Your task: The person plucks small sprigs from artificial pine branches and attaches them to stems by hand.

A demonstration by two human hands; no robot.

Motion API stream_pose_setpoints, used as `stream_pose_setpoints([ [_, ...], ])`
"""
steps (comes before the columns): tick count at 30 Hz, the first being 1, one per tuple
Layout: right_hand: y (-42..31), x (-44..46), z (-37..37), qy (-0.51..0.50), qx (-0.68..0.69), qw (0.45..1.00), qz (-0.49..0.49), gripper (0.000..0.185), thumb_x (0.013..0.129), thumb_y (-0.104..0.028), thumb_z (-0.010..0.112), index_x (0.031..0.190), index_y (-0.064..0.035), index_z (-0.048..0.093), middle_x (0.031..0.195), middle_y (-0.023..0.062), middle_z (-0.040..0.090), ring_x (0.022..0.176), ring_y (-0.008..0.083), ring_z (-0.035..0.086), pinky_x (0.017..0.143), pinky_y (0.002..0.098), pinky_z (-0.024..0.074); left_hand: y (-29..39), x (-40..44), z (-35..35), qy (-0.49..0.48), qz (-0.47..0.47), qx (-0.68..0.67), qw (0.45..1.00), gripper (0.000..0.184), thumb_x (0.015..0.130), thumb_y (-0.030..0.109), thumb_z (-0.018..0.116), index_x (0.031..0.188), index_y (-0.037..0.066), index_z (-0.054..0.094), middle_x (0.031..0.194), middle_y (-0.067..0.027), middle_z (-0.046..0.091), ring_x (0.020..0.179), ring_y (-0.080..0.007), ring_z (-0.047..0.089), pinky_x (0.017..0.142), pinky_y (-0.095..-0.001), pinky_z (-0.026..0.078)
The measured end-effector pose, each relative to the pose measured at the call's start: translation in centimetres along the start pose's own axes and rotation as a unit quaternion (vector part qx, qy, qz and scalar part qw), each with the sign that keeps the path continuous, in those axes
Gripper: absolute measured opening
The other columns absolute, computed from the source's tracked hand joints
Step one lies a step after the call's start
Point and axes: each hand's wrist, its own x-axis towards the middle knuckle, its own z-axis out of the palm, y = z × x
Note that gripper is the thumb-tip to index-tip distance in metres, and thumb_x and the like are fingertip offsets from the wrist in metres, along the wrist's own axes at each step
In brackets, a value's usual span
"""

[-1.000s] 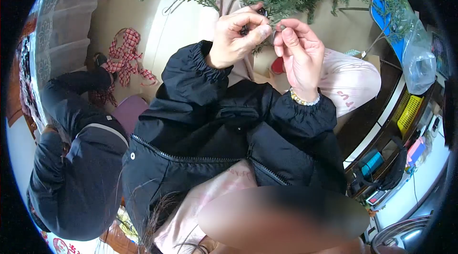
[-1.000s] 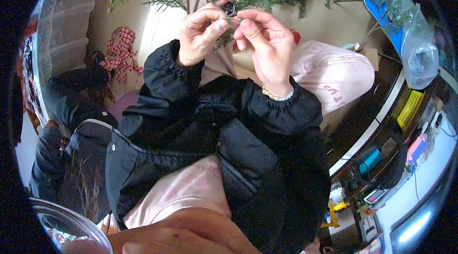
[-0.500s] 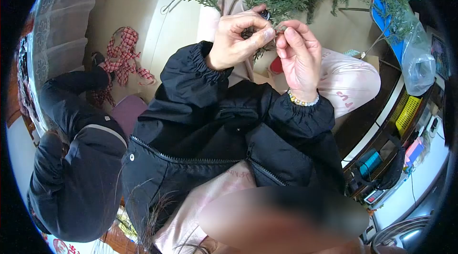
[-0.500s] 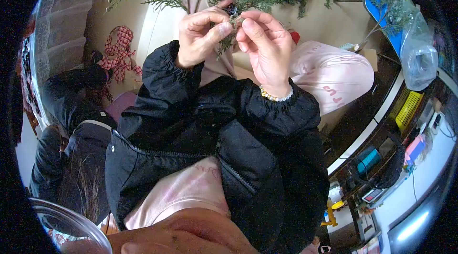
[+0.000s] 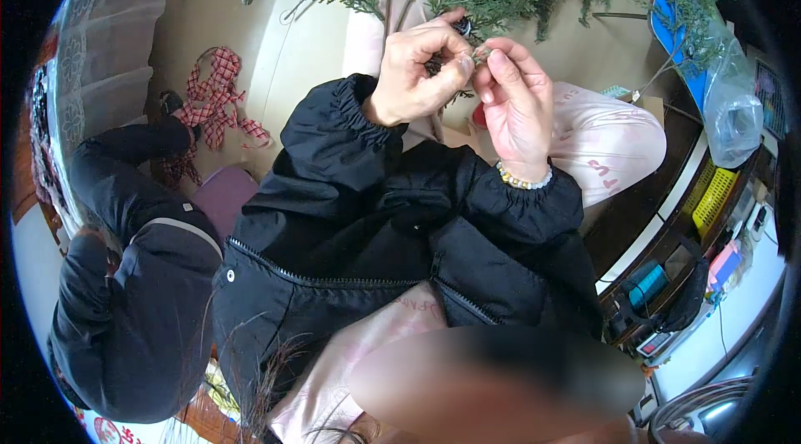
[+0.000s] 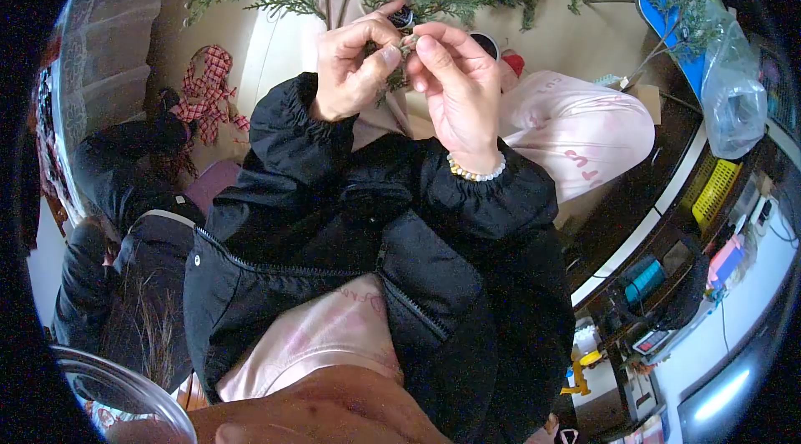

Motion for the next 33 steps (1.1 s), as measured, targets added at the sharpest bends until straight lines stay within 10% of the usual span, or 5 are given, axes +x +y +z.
stream_pose_setpoints([
  [33, 0.57, -0.23, 0.6, 0.034, 0.021, 0.999, -0.016, 0.016, 0.084, -0.004, 0.054, 0.097, 0.0037, 0.057, 0.073, 0.0103, 0.06, 0.061, 0.0131, 0.056, 0.053, 0.0211, 0.0447, 0.3, 0.07, 0.01, 0.002, 0.008, 0.0, 1.0, 0.006, 0.071, 0.0, 0.055, 0.066, 0.0, 0.053, 0.061, -0.0031, 0.051, 0.056, -0.0113, 0.049, 0.093, -0.0473, 0.037],
])
